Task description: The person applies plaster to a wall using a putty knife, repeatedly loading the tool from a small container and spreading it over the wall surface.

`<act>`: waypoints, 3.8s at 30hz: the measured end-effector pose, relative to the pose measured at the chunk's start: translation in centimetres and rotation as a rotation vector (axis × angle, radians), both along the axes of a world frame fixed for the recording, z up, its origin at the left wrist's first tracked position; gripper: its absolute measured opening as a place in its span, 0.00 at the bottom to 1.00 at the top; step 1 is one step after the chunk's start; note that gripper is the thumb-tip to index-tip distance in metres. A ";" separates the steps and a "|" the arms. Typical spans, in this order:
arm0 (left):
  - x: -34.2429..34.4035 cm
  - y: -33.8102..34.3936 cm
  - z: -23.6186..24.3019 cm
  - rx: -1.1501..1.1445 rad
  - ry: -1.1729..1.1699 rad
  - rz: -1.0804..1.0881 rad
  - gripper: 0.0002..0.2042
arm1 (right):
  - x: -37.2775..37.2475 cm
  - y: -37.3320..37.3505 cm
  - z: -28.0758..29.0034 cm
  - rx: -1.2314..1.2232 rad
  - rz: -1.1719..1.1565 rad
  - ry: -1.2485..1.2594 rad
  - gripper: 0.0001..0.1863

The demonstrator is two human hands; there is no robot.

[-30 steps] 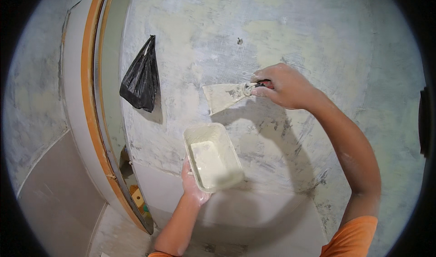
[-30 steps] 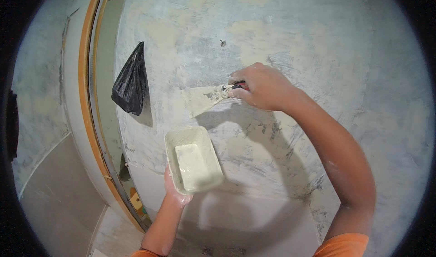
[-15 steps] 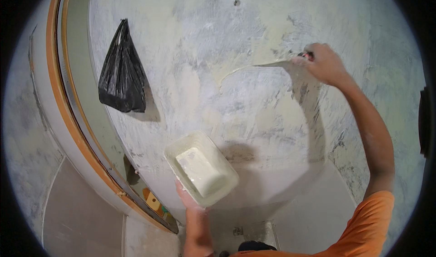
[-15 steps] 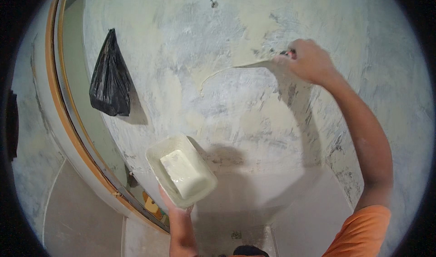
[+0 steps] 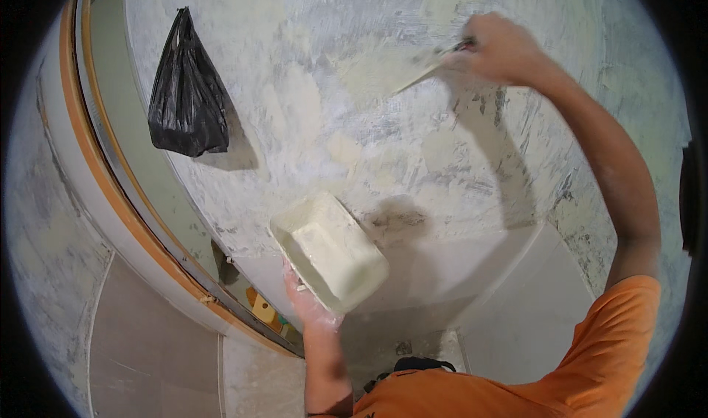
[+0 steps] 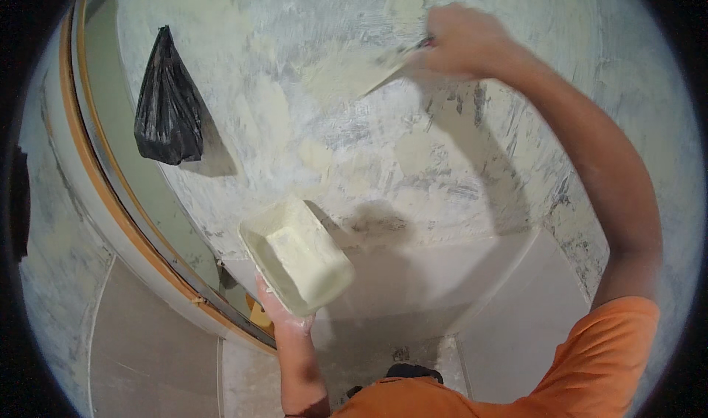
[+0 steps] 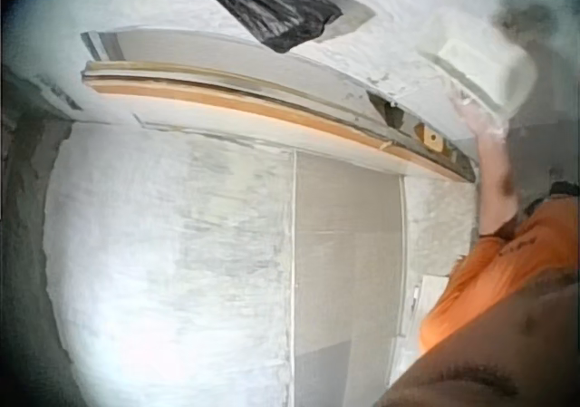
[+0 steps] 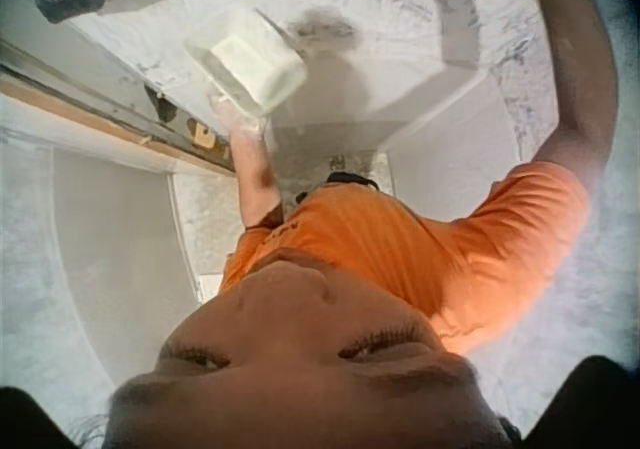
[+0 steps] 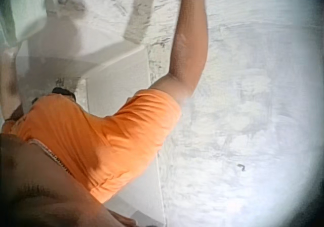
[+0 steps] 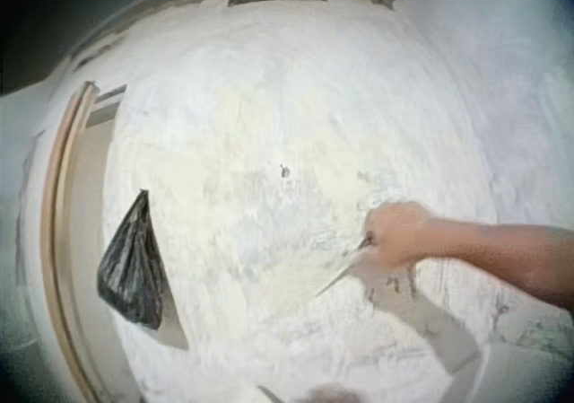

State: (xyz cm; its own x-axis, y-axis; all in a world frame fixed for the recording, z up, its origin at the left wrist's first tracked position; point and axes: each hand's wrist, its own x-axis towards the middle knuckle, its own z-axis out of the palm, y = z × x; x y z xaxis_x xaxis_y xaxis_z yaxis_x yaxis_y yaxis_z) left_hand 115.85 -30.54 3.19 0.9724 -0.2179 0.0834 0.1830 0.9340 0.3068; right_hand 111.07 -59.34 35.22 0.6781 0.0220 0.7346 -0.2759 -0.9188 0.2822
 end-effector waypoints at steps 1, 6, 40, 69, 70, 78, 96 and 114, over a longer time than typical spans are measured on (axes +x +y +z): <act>0.0 -0.2 -0.1 0.007 0.032 -0.015 0.27 | -1.1 -1.9 0.7 -0.100 -0.004 -0.085 0.27; 0.3 -0.3 -0.8 0.112 0.033 0.103 0.26 | -5.3 -0.9 2.4 -0.058 -0.223 -0.080 0.34; 3.0 2.7 -5.1 0.004 0.075 0.133 0.26 | -3.4 9.1 -33.1 2.177 0.310 -0.158 0.12; 1.4 0.7 -3.6 0.076 0.022 0.059 0.26 | -5.7 -1.2 -15.5 1.047 0.233 -0.362 0.32; 1.5 0.9 -4.0 0.094 -0.072 0.046 0.30 | -5.0 -0.3 -15.0 1.144 0.310 -0.322 0.28; 1.0 0.6 -3.4 0.042 0.048 -0.004 0.29 | 3.0 2.6 -17.9 1.400 0.499 -0.105 0.23; 0.3 -0.5 -5.0 0.224 -0.130 0.011 0.32 | -7.2 8.4 -31.2 1.694 0.588 0.037 0.13; 1.2 -0.8 -7.7 0.316 -0.068 0.056 0.33 | -7.3 15.9 -32.7 0.507 0.385 0.242 0.15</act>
